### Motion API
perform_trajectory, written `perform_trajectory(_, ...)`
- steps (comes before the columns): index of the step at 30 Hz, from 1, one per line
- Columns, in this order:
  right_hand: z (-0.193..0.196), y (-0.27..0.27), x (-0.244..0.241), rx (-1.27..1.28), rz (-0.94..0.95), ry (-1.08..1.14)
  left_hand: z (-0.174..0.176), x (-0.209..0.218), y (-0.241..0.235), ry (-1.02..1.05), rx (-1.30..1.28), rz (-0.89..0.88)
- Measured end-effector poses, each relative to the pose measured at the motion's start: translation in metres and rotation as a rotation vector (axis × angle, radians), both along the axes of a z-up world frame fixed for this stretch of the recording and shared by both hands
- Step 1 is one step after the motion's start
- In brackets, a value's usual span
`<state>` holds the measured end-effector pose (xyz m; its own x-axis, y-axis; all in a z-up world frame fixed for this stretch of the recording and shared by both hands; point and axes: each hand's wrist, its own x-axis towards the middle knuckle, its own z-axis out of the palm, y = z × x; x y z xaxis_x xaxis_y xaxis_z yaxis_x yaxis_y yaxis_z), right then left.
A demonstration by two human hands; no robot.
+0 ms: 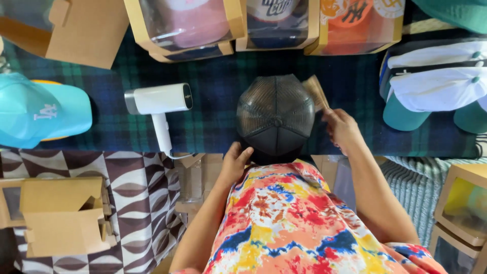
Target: The person cleans a black baseball cap using a wooden brush. They first brush the inside of the cap, then turn it over to brush the exterior mesh and fabric surfaces. The cap is held and rotated throughout the process to access different areas.
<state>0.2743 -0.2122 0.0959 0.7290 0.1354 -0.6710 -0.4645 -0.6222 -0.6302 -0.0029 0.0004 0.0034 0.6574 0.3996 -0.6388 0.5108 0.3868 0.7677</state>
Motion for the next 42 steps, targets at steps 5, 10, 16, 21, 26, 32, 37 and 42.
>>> perform_trajectory(5, 0.093, 0.014, -0.058, 0.174, 0.095, -0.594, 0.155, 0.033, 0.013, 0.095, 0.479, -0.05)
perform_trajectory(10, 0.104, 0.063, -0.097, 0.362, 0.426, -0.867, 0.221, 0.079, -0.009, -0.462, 0.164, -0.211)
perform_trajectory(16, 0.111, 0.087, -0.087, 0.354, 0.76, -1.271, 0.222, 0.1, 0.044, -0.156, 0.212, 0.04)
perform_trajectory(21, 0.081, 0.068, -0.087, 0.341, 0.712, -1.402, 0.229, 0.098, 0.092, 0.029, 0.715, -0.765)
perform_trajectory(26, 0.08, 0.073, -0.089, 0.374, 0.675, -1.448, 0.24, 0.133, 0.106, -0.182, 1.302, -0.684)
perform_trajectory(32, 0.074, 0.074, -0.088, 0.369, 0.665, -1.46, 0.225, 0.215, 0.115, -0.095, 1.132, -0.869)
perform_trajectory(37, 0.075, 0.075, -0.087, 0.386, 0.685, -1.473, 0.125, 0.227, 0.163, 0.131, 1.046, -1.057)
perform_trajectory(42, 0.076, 0.075, -0.084, 0.418, 0.714, -1.471, 0.163, 0.171, 0.161, 0.055, 1.182, -0.625)
